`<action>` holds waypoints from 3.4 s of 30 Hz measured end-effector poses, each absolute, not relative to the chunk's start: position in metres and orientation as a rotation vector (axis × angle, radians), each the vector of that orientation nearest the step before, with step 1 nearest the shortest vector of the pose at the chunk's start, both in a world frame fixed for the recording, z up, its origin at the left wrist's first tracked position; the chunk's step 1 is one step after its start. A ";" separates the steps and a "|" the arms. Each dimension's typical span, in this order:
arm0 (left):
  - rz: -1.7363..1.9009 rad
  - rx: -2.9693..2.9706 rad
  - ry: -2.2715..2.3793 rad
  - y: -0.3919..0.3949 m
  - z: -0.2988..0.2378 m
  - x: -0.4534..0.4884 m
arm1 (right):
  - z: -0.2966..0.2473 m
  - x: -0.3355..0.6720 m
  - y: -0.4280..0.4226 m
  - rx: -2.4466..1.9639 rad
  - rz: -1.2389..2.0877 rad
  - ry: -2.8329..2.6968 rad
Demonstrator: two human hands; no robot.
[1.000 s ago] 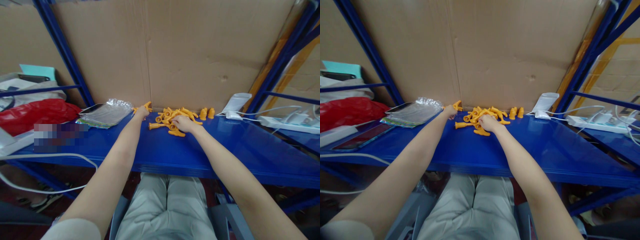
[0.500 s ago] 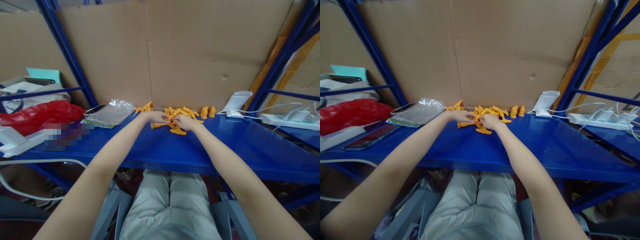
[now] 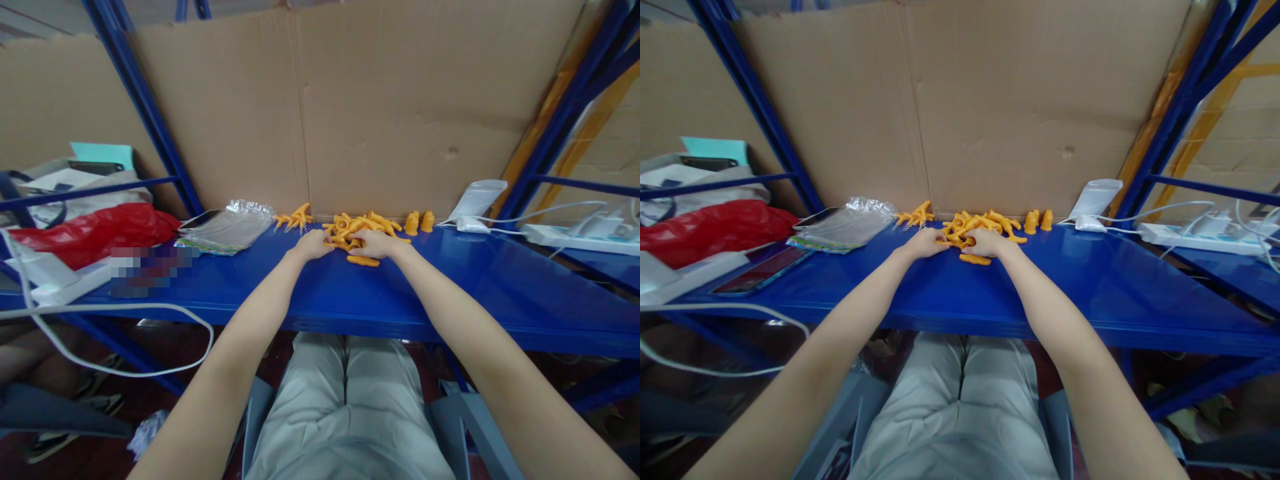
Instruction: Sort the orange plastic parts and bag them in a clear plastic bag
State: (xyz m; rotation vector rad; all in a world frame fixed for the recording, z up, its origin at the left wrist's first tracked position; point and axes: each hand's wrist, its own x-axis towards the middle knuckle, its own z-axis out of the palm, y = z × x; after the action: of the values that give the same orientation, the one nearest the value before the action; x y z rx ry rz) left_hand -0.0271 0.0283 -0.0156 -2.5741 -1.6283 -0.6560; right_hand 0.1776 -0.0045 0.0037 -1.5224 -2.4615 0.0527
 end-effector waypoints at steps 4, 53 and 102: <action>-0.740 -2.500 -1.589 0.023 -0.012 -0.025 | 0.007 0.175 -0.007 -1.577 0.082 -2.468; -1.051 -2.227 -1.101 -0.011 0.004 -0.006 | 0.013 0.167 -0.015 -1.213 -0.791 -2.059; -1.549 -2.198 -1.164 0.022 -0.003 -0.031 | 0.031 0.171 -0.016 -1.038 0.908 -1.469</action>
State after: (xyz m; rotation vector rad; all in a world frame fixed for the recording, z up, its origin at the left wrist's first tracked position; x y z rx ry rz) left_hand -0.0314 0.0220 -0.0028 -2.1982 -1.1635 -1.5493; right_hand 0.1708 -0.0161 0.0310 -1.0381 -1.4686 0.9075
